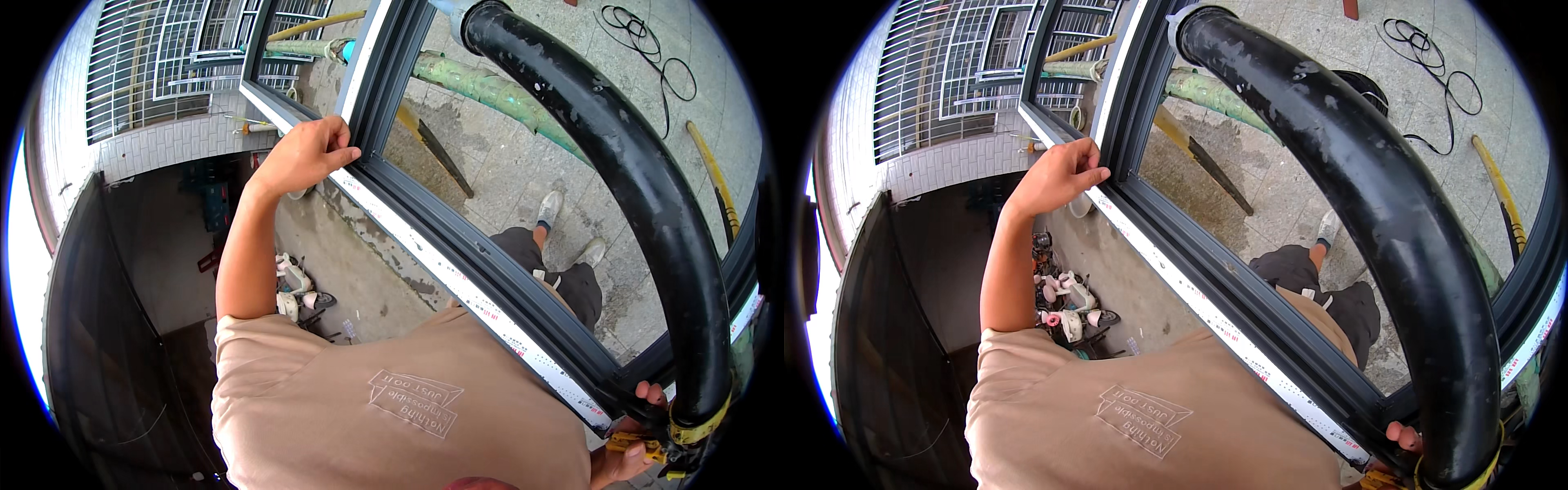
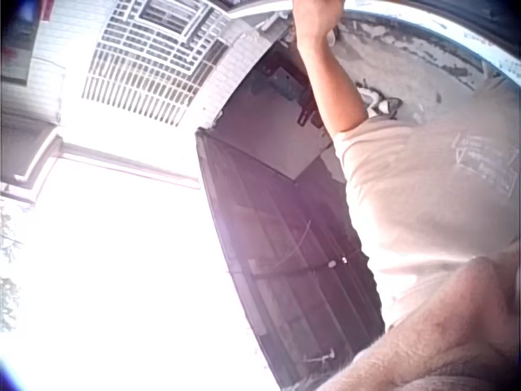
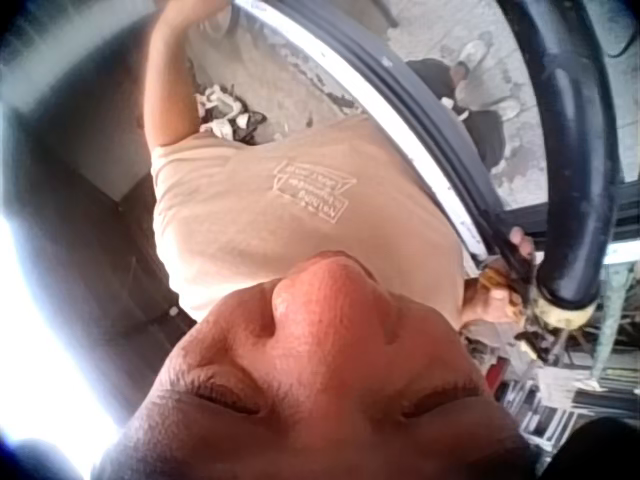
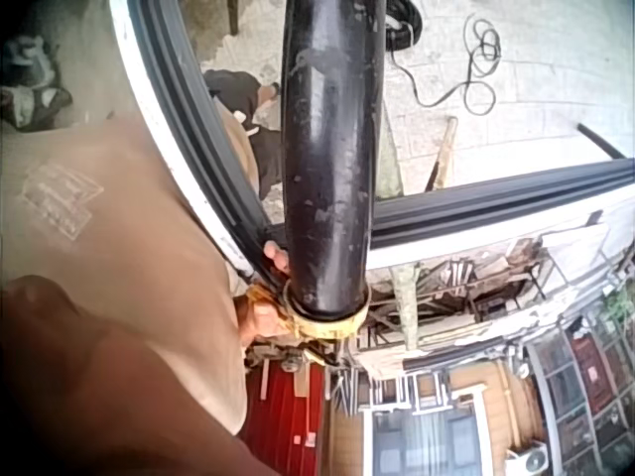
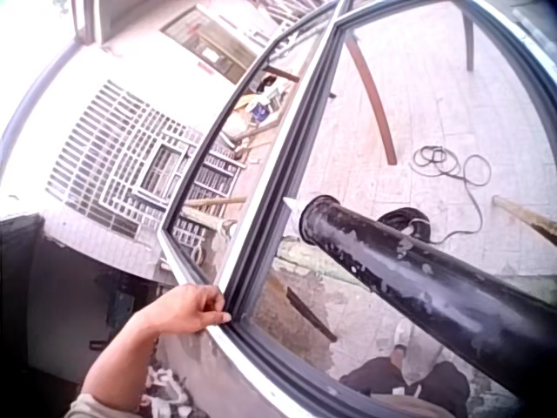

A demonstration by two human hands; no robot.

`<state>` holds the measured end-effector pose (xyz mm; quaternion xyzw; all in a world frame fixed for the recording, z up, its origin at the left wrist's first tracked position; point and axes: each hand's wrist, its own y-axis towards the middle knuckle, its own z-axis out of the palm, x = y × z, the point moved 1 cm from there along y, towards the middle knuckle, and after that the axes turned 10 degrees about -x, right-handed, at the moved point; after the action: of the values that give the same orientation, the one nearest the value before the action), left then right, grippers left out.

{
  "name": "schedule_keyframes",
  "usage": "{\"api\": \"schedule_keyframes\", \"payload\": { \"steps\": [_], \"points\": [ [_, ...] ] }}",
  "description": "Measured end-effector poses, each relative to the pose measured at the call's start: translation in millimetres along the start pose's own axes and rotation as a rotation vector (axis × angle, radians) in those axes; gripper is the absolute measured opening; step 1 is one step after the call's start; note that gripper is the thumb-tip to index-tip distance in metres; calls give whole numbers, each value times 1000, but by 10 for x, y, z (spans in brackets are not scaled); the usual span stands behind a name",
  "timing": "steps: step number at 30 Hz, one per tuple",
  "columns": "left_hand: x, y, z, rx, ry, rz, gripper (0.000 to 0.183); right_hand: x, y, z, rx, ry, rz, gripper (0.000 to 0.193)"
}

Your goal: The person uncoils a roll of black rubber weatherstripping by hand and then applies a bead of sealant from a caulking gun onto the channel of a metal window frame.

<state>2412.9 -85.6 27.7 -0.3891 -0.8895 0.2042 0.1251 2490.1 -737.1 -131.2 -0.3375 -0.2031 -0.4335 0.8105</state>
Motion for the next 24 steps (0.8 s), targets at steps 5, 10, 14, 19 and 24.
{"api": "schedule_keyframes", "payload": {
  "steps": [5, 10, 14, 19, 24],
  "points": [
    [151, 37, 192, -43, -16, 215, 15, 59, 44, 305, -165, -486, -188, 82],
    [-23, -7, 273, -66, 305, 190, 16, 45, 34, 253, -162, -477, -188, 84],
    [-64, -5, 336, -31, 395, 216, 14, 41, 17, 365, -235, -477, -188, 85],
    [-111, -12, 414, -50, 432, 239, 14, 30, 59, 434, -187, -472, -193, 85],
    [13, 58, 335, 16, 64, 234, 9, 36, 74, 434, -118, -489, -181, 84]
  ]
}}
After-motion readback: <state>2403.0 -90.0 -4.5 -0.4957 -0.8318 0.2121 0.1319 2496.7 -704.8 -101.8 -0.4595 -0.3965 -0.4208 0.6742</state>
